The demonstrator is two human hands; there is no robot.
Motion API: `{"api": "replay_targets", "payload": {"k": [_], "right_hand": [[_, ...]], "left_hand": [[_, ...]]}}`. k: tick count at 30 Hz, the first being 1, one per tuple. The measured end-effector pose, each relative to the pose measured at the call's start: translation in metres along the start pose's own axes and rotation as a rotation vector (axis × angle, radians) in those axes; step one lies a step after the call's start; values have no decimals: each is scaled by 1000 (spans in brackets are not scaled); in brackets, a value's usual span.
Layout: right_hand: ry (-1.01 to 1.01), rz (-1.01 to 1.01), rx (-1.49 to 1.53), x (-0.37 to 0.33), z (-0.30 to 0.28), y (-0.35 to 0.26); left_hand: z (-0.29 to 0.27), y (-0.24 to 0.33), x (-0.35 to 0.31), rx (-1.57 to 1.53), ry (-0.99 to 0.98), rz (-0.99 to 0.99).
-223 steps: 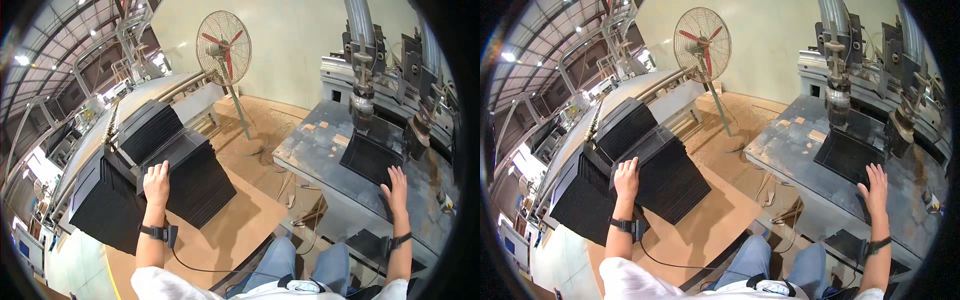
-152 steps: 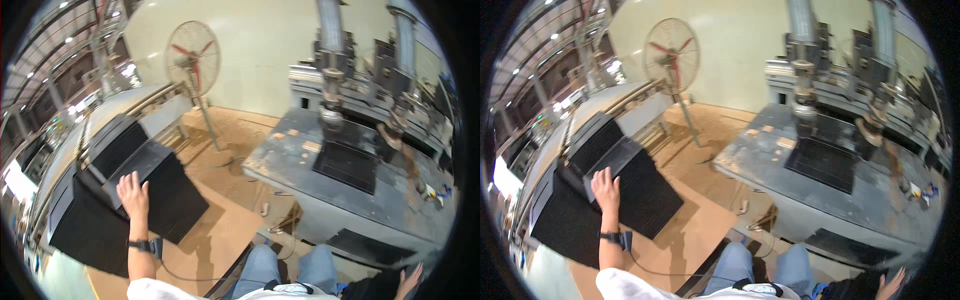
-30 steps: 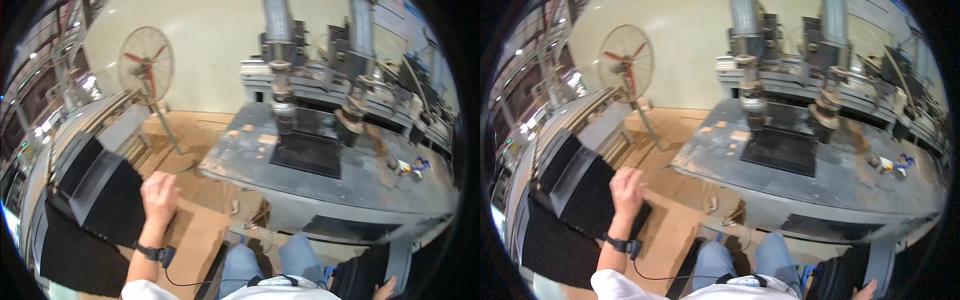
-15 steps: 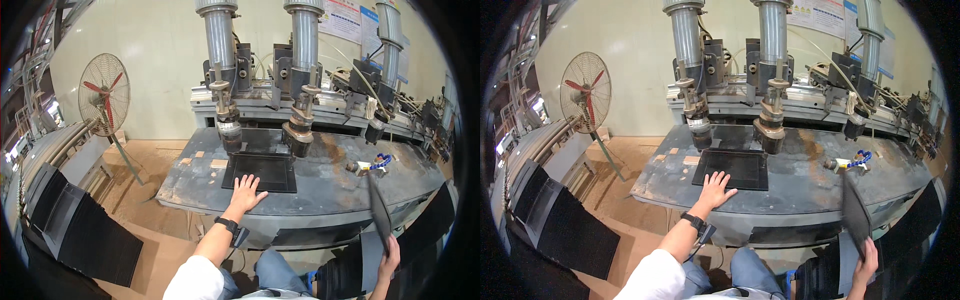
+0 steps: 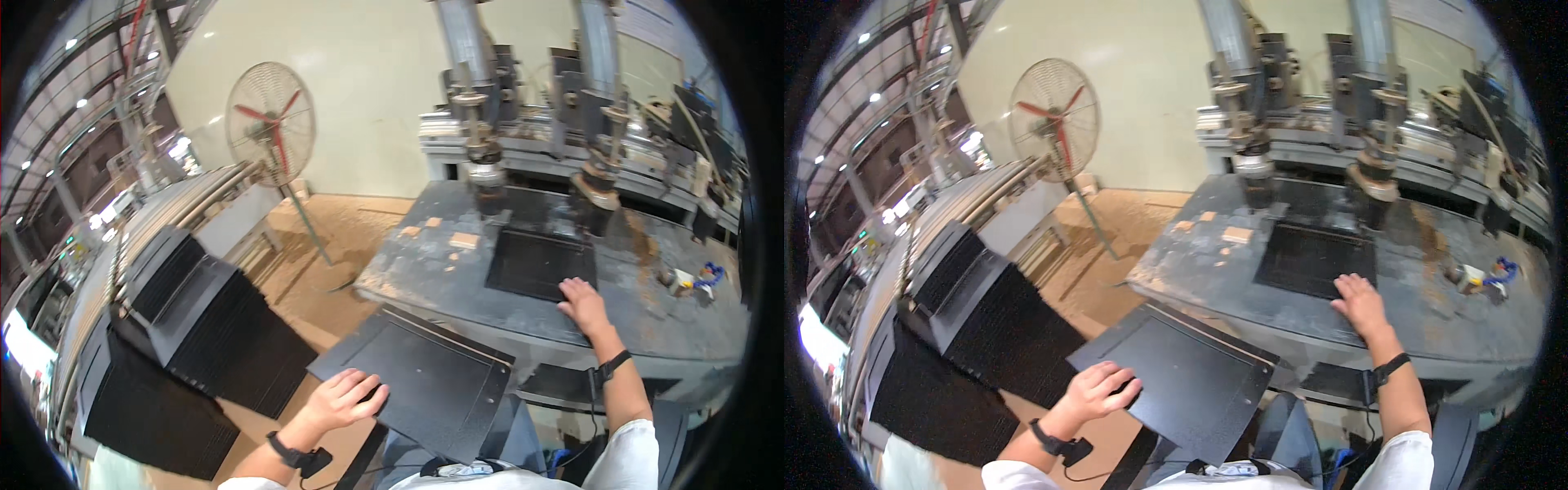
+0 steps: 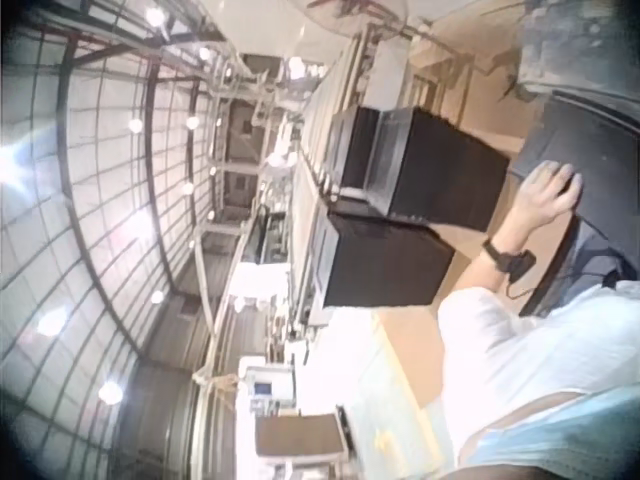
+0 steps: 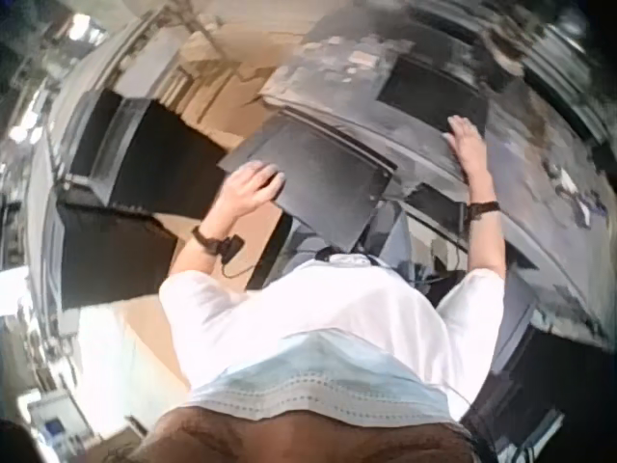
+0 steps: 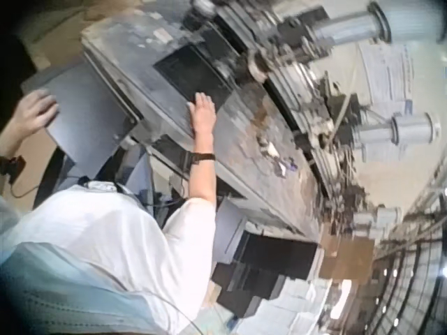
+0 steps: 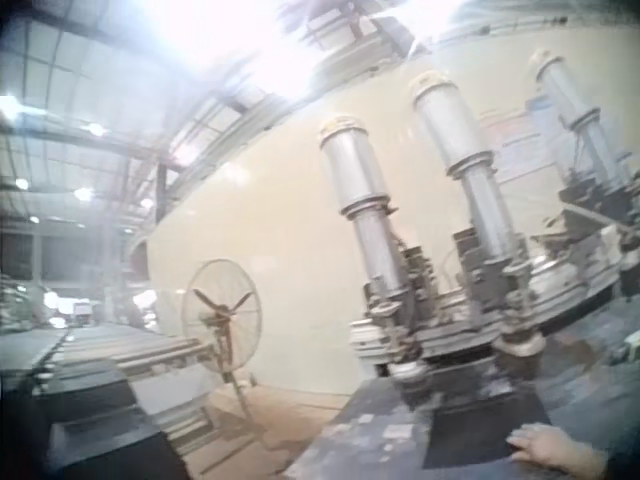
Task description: Manually process black rectangular panels on a woodworking machine and stack them.
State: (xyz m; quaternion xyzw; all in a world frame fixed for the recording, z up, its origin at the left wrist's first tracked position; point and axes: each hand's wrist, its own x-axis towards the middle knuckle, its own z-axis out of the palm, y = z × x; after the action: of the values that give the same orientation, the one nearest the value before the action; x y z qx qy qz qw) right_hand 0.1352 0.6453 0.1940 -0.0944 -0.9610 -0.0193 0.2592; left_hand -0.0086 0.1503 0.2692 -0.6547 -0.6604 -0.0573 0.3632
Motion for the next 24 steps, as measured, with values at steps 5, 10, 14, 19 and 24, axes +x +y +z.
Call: {"api": "replay_targets", "payload": {"k": [5, 10, 14, 19, 24], "right_hand": [[-1, 22, 90, 29, 25, -11], [-57, 95, 27, 33, 36, -14], [28, 132, 88, 30, 2, -38], [99, 274, 110, -59, -64, -12], [246, 637, -207, -293, -100, 55]], "left_hand": [[-115, -26, -38, 529, -56, -178], [-161, -75, -61, 908, -185, -590], [-147, -134, -116, 898, -307, -858], [-117, -172, -151, 858, -342, -893], [-109, -176, -131, 858, -172, -904]]}}
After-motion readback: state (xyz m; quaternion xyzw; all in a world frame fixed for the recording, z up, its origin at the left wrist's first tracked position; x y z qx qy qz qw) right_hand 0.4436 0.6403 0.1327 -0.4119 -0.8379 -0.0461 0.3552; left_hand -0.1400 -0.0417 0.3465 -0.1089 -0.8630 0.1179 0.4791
